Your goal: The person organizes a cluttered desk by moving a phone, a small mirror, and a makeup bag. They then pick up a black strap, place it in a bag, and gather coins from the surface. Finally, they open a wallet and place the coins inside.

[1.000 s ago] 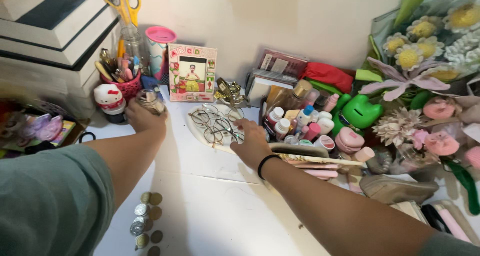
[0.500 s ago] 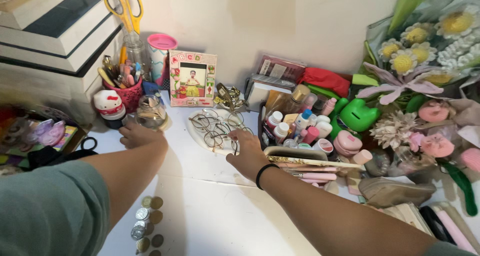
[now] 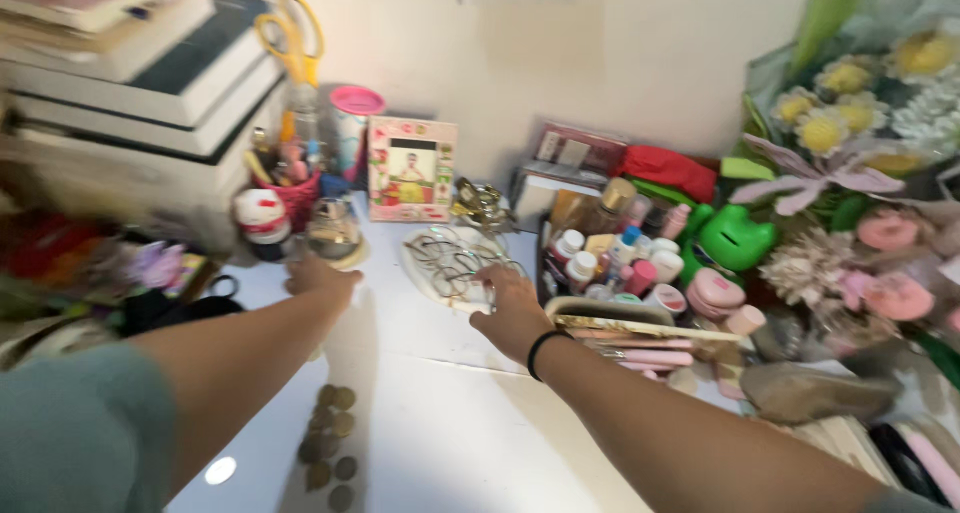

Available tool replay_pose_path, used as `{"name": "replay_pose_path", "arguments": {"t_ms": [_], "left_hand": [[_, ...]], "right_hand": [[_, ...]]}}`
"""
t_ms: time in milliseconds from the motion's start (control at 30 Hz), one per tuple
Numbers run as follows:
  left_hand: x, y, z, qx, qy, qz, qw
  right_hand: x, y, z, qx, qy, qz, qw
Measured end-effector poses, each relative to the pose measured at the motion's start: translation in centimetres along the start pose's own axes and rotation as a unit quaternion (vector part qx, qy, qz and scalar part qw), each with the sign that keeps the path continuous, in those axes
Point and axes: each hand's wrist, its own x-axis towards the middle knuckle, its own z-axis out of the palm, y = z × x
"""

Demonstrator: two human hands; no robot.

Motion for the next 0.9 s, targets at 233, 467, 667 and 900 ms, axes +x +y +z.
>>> {"name": "replay_pose_path", "arguments": {"t_ms": [233, 467, 667, 900], "left_hand": [[-8.2, -6.5, -13.1, 0.063, -0.031, 0.251, 0.965], [-13.3, -10.7, -20.3, 0.1, -0.108, 0.032, 0.989], [-11.8, -17.4, -18.7, 0.048, -0.042, 0.218, 0.974], [-12.6, -14.4, -20.5, -0.107, 0.012, 0.255, 0.961]], "right_hand": [[-3.0, -3.4, 1.7, 0.07, -0.009, 0.039, 0.997], [-6.7, -5.5, 2.0, 0.067, -0.054, 0.062, 0.994], [-9.5, -6.1, 1.8, 0.076, -0.059, 0.096, 0.991], [-11.9, -5.7, 0.1, 0.084, -0.048, 0.134, 0.986]]}}
